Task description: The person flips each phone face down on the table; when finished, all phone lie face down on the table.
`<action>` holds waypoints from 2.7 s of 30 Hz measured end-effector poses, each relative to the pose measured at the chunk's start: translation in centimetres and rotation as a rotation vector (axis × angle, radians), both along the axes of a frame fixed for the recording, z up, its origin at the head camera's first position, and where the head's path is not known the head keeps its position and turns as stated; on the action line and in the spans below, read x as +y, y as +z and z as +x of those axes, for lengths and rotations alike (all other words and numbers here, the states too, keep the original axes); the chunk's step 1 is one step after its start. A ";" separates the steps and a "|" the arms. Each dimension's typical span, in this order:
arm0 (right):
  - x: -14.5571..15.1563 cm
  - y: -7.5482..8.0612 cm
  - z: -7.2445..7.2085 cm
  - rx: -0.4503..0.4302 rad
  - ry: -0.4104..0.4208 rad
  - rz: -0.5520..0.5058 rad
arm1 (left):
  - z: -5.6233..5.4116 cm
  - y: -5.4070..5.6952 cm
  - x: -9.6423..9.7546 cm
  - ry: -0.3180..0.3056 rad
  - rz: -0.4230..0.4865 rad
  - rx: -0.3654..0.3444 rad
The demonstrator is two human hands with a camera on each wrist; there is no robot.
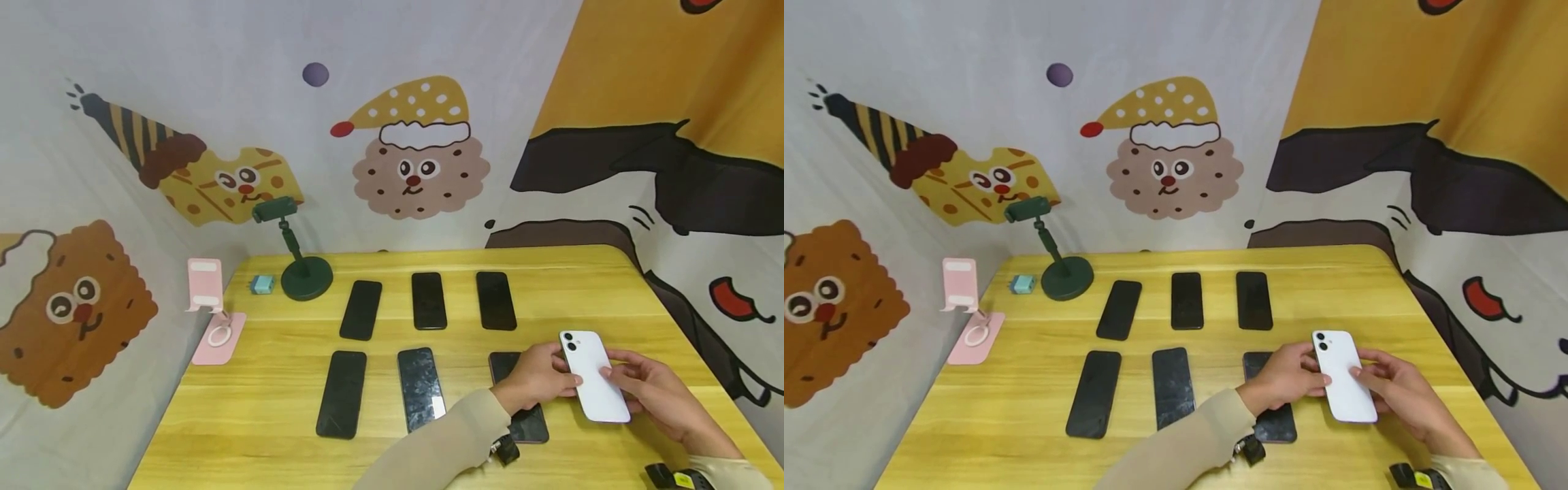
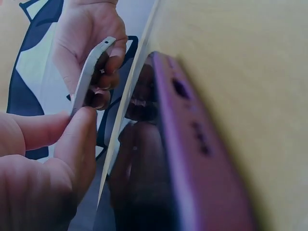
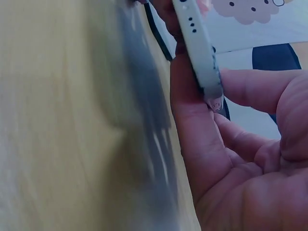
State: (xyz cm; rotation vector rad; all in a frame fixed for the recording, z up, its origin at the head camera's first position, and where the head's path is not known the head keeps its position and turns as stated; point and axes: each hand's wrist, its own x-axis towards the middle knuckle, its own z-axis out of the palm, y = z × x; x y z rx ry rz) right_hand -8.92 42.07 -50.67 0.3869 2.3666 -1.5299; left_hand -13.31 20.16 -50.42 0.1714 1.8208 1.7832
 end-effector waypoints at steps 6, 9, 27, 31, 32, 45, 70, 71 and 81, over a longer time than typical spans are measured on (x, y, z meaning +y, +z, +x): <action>0.4 0.2 -0.2 -0.056 0.006 0.061 | 0.1 0.0 -0.1 -0.009 -0.100 0.010; 0.5 0.2 -0.4 -0.076 0.011 0.099 | 0.1 -0.1 -0.2 -0.025 -0.160 0.029; 1.2 -0.1 -0.9 -0.068 -0.003 0.231 | 0.3 1.2 -0.5 -0.091 -0.462 0.151; 1.0 0.0 -0.9 -0.063 -0.017 0.251 | 0.3 1.2 -0.6 -0.088 -0.444 0.145; 0.9 0.0 -0.9 -0.063 -0.018 0.257 | 0.2 1.2 -0.6 -0.092 -0.444 0.141; 0.7 0.3 -0.8 -0.074 -0.026 0.284 | 0.3 1.2 -0.6 -0.111 -0.436 0.177; -4.6 2.0 -1.1 0.259 0.080 0.561 | -0.7 2.0 -8.5 -0.256 -0.110 0.095; -5.0 2.1 -1.0 0.267 0.089 0.561 | -0.7 1.9 -9.1 -0.248 -0.115 0.099; -8.6 1.7 -0.6 0.289 0.146 0.388 | -0.4 1.3 -13.9 -0.208 -0.165 0.054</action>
